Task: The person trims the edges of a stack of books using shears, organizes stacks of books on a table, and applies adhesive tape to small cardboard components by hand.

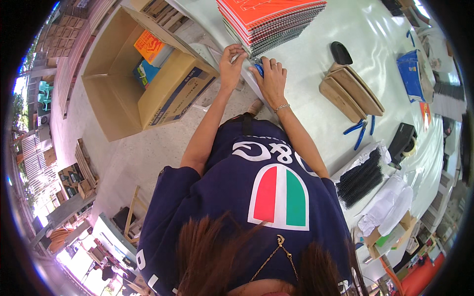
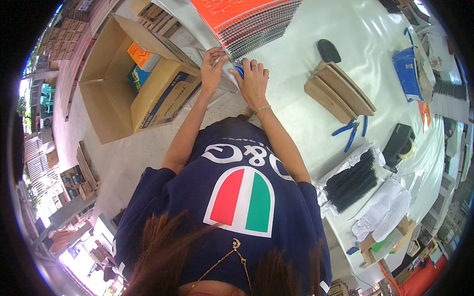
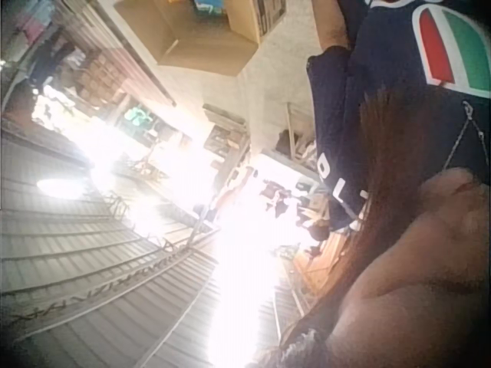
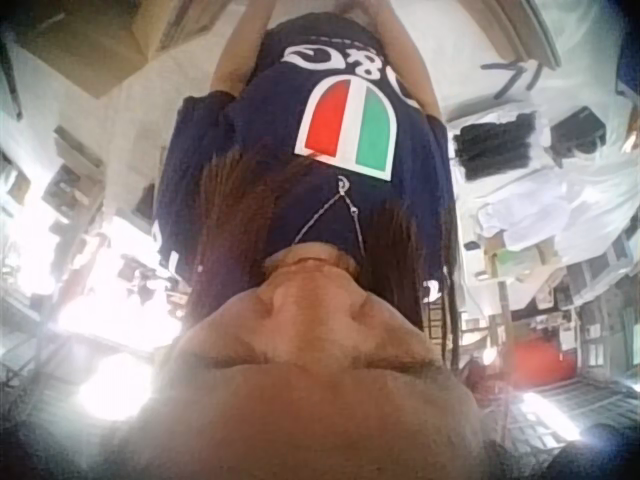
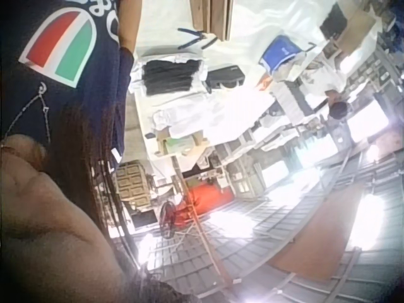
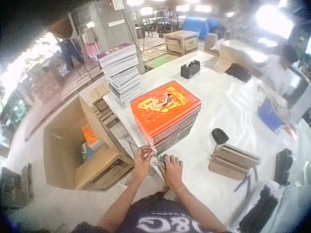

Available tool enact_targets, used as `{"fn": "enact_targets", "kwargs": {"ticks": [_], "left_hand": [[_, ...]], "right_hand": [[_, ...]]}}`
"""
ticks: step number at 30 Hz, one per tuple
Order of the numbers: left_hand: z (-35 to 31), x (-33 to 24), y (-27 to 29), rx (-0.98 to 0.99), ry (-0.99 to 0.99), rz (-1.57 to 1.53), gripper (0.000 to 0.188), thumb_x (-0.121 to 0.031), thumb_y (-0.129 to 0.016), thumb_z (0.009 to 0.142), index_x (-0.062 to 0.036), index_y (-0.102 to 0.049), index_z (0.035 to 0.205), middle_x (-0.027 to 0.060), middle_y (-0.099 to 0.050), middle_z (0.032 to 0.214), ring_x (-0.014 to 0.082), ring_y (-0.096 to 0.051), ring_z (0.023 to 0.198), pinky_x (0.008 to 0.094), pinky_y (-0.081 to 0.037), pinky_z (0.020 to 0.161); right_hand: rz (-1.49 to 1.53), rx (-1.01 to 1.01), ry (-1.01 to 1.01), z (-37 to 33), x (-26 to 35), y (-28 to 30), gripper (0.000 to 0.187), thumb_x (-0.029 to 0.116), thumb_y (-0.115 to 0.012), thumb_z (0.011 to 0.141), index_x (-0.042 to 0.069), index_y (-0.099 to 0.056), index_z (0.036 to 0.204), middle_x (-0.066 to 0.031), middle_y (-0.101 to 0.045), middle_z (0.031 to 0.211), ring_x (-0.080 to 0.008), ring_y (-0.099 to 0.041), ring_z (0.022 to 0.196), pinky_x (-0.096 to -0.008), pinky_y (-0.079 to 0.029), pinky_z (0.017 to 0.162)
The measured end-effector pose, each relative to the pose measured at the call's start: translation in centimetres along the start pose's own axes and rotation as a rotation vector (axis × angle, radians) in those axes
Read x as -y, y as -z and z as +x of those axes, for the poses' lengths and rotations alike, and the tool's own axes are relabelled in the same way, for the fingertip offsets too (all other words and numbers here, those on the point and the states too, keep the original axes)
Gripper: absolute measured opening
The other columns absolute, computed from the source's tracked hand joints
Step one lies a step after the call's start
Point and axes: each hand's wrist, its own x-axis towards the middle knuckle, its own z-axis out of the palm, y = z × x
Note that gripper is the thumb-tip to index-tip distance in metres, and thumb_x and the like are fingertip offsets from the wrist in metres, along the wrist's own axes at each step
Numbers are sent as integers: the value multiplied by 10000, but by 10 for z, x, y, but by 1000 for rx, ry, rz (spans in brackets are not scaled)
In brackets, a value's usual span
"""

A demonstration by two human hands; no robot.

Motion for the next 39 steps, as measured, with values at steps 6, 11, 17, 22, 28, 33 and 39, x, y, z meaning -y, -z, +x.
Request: {"fn": "enact_targets", "kwargs": {"ticks": [6,11,17,22,28,33,39], "left_hand": [[1,1,0,8,-16,-14,323,37,-665,872,22,-547,1172,87,-613,1020,136,-592,992,279,-517,902],[0,-2,-1,27,-6,25,317,46,-656,877,19,-550,1175,89,-614,1015,137,-589,991,271,-497,892],[2,4,3,53,-18,54,342,25,-667,877,17,-539,1194,85,-615,1019,139,-584,976,273,-474,884],[1,5,3,37,26,42,320,0,-650,903,20,-531,1199,86,-611,1011,134,-578,950,274,-465,884],[1,12,6,30,44,110,298,-25,-636,924,10,-528,1199,69,-602,1005,125,-569,924,262,-462,868],[0,11,5,40,78,78,277,-40,-627,940,13,-527,1193,64,-593,1011,122,-563,934,259,-461,865],[-3,11,5,47,77,51,269,-58,-619,954,17,-521,1193,58,-578,1014,119,-556,944,262,-460,870]], "right_hand": [[37,7,-9,1,-3,0,487,479,-629,896,61,-606,1145,-119,-619,990,-297,-581,919,-420,-410,770],[56,-13,-7,0,-3,3,450,468,-641,886,67,-612,1089,-110,-634,951,-296,-594,897,-419,-419,750],[120,16,15,5,-6,8,427,485,-630,885,64,-601,952,-99,-634,837,-298,-630,819,-420,-475,705],[287,207,-106,16,-13,19,472,507,-630,885,37,-636,918,-151,-679,831,-354,-672,811,-463,-523,706],[338,359,-126,24,-20,22,544,578,-589,888,42,-673,932,-187,-696,855,-378,-684,845,-483,-538,730],[393,385,-125,29,-33,7,583,612,-597,875,44,-684,974,-180,-699,859,-380,-685,845,-478,-538,731],[942,1072,-391,64,-53,16,636,636,-622,853,14,-687,974,-194,-695,845,-324,-696,833,-446,-537,708]]}}
